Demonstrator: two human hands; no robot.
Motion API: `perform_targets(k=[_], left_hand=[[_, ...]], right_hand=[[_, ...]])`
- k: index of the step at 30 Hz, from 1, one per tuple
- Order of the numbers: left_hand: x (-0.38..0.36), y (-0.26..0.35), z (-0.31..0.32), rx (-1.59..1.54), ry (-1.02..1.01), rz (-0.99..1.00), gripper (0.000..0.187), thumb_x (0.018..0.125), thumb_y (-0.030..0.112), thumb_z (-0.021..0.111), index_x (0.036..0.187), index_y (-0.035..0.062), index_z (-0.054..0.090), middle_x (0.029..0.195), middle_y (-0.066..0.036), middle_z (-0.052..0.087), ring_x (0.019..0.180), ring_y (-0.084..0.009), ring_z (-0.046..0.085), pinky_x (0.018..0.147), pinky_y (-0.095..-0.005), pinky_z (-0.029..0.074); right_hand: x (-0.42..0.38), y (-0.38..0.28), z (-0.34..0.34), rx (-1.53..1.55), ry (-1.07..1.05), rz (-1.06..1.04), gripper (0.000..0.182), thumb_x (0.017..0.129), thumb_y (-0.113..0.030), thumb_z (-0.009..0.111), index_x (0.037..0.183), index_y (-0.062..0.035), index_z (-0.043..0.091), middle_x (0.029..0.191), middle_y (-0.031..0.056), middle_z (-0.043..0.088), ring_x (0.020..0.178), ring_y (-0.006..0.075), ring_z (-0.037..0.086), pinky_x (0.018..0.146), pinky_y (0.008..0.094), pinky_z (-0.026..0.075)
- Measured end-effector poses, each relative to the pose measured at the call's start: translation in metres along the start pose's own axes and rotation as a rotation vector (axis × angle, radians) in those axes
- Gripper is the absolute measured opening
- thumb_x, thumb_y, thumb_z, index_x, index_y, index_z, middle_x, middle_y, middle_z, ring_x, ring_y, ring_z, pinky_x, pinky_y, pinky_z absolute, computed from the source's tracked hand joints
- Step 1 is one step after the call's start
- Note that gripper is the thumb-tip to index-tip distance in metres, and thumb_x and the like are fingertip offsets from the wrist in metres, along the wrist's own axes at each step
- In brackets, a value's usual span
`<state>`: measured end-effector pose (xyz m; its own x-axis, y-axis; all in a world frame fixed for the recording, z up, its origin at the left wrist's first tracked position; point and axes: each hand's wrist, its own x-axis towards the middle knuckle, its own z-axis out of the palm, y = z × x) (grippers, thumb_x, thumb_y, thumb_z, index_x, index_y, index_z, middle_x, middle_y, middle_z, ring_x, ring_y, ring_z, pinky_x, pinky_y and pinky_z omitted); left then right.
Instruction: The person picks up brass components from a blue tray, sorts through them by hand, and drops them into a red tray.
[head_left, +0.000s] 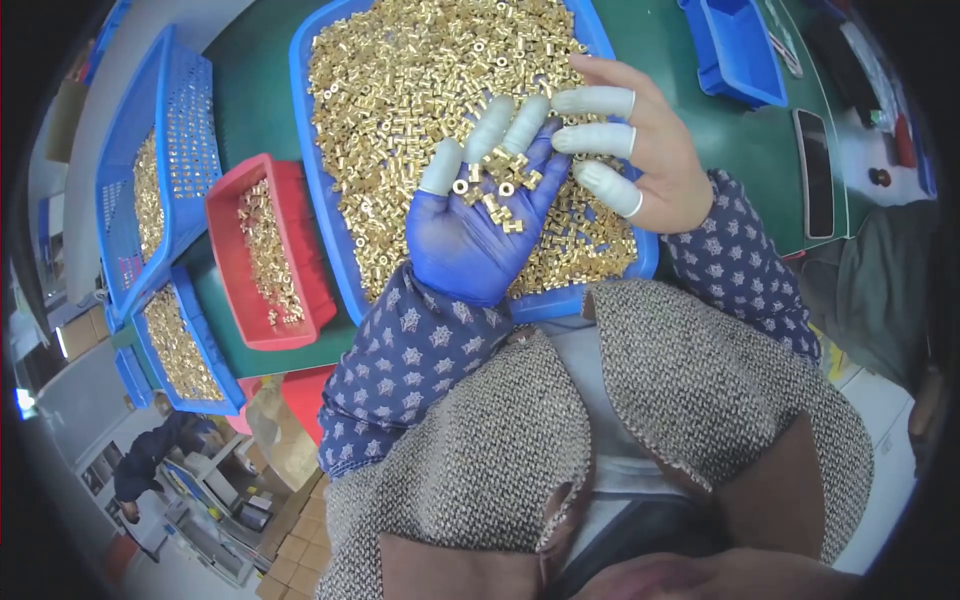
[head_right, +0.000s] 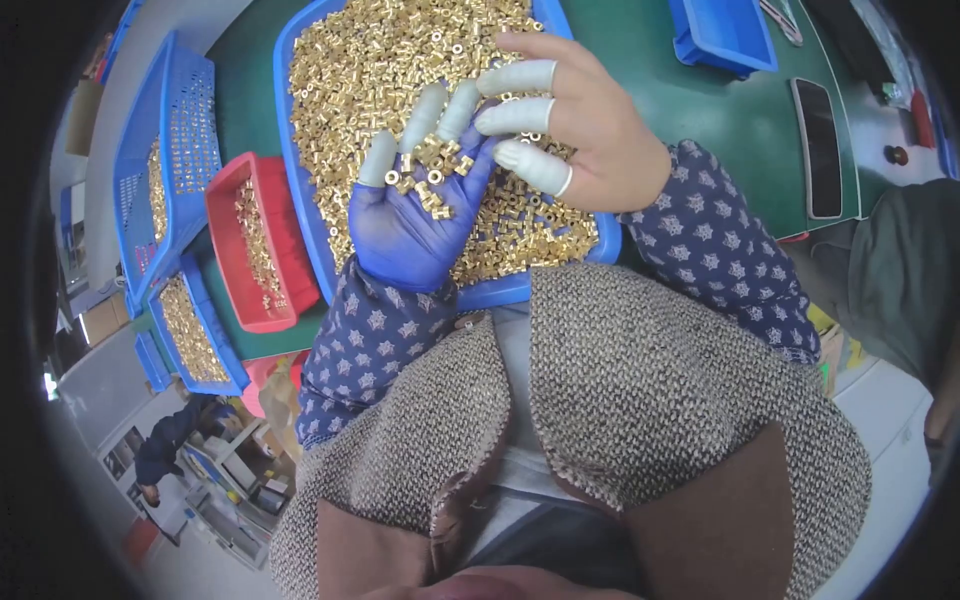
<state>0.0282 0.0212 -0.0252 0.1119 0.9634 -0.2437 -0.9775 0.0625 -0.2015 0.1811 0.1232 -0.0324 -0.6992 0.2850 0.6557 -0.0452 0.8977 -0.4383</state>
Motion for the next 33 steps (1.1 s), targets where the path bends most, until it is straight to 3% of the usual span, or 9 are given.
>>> perform_targets(k=[5, 8, 11, 14, 17, 20, 23, 26, 33], left_hand=[[0.0, -0.001, -0.002, 0.095, -0.032, -0.066, 0.046, 0.088, 0.027, 0.039, 0.124, -0.0005, 0.032, 0.122, -0.018, 0.041, 0.112, -0.032, 0.04, 0.093, -0.0449, 0.036], [0.003, -0.012, 0.015, 0.222, 0.079, -0.079, 0.019, 0.083, 0.027, 0.046, 0.075, 0.0147, 0.033, 0.085, -0.004, 0.039, 0.077, -0.0141, 0.039, 0.069, -0.0275, 0.032], [0.001, -0.012, 0.015, 0.214, 0.149, -0.062, 0.019, 0.086, 0.029, 0.04, 0.089, 0.0103, 0.039, 0.089, -0.005, 0.038, 0.082, -0.0134, 0.039, 0.075, -0.0289, 0.032], [0.003, -0.002, -0.012, 0.005, -0.145, -0.158, 0.045, 0.089, 0.026, 0.038, 0.124, 0.0006, 0.027, 0.117, -0.005, 0.038, 0.113, -0.0212, 0.035, 0.097, -0.0408, 0.028], [0.0, -0.013, 0.014, 0.166, 0.103, -0.085, 0.017, 0.087, 0.024, 0.04, 0.086, 0.0087, 0.034, 0.095, -0.007, 0.035, 0.1, -0.0171, 0.037, 0.094, -0.0363, 0.029], [-0.001, -0.009, 0.003, 0.123, 0.016, -0.117, 0.047, 0.088, 0.027, 0.04, 0.123, -0.0017, 0.027, 0.128, -0.013, 0.03, 0.116, -0.0216, 0.033, 0.098, -0.0391, 0.028], [-0.001, -0.007, 0.0, -0.027, 0.011, -0.158, 0.042, 0.088, 0.025, 0.038, 0.118, -0.0032, 0.03, 0.119, -0.017, 0.035, 0.108, -0.0253, 0.037, 0.097, -0.0453, 0.03], [0.0, -0.014, 0.012, 0.129, 0.113, -0.1, 0.021, 0.088, 0.024, 0.036, 0.085, 0.0048, 0.041, 0.103, -0.008, 0.041, 0.107, -0.0196, 0.038, 0.095, -0.0377, 0.03], [0.001, -0.012, 0.004, 0.118, 0.03, -0.134, 0.027, 0.087, 0.023, 0.039, 0.101, 0.0004, 0.036, 0.095, -0.009, 0.038, 0.095, -0.0164, 0.038, 0.093, -0.0358, 0.031]], right_hand=[[0.002, -0.002, 0.001, 0.04, -0.043, -0.034, 0.022, 0.085, -0.02, 0.044, 0.103, -0.0126, 0.054, 0.114, 0.0103, 0.048, 0.113, 0.0383, 0.036, 0.09, 0.0497, 0.035], [0.004, -0.002, 0.003, 0.076, -0.108, -0.07, 0.022, 0.086, -0.021, 0.044, 0.105, -0.0128, 0.052, 0.113, 0.0149, 0.048, 0.112, 0.038, 0.037, 0.092, 0.0512, 0.031], [0.002, -0.001, 0.004, 0.059, -0.107, -0.06, 0.021, 0.085, -0.02, 0.047, 0.103, -0.0113, 0.054, 0.114, 0.0131, 0.047, 0.115, 0.0379, 0.034, 0.093, 0.049, 0.032], [0.001, -0.001, 0.005, 0.003, -0.078, -0.019, 0.02, 0.084, -0.02, 0.047, 0.101, -0.0144, 0.055, 0.113, 0.0087, 0.048, 0.115, 0.0374, 0.035, 0.09, 0.0474, 0.035], [0.005, -0.002, 0.0, -0.003, -0.083, -0.023, 0.016, 0.083, -0.017, 0.048, 0.096, -0.0126, 0.057, 0.109, 0.0116, 0.05, 0.111, 0.039, 0.037, 0.09, 0.0502, 0.034], [0.003, -0.001, 0.0, 0.004, -0.065, -0.007, 0.016, 0.084, -0.018, 0.048, 0.096, -0.0132, 0.056, 0.11, 0.0114, 0.05, 0.112, 0.0386, 0.037, 0.09, 0.0496, 0.034], [0.002, -0.001, 0.0, -0.02, -0.028, -0.005, 0.021, 0.085, -0.02, 0.044, 0.101, -0.0132, 0.057, 0.113, 0.0098, 0.048, 0.114, 0.0347, 0.036, 0.091, 0.047, 0.032], [0.0, -0.001, 0.001, -0.029, -0.031, -0.027, 0.024, 0.086, -0.022, 0.039, 0.103, -0.0136, 0.055, 0.114, 0.0112, 0.046, 0.114, 0.0371, 0.035, 0.091, 0.0486, 0.032], [0.003, -0.001, 0.0, -0.036, -0.077, -0.027, 0.021, 0.086, -0.02, 0.04, 0.099, -0.0124, 0.055, 0.113, 0.0118, 0.048, 0.114, 0.0379, 0.035, 0.091, 0.0483, 0.033]])
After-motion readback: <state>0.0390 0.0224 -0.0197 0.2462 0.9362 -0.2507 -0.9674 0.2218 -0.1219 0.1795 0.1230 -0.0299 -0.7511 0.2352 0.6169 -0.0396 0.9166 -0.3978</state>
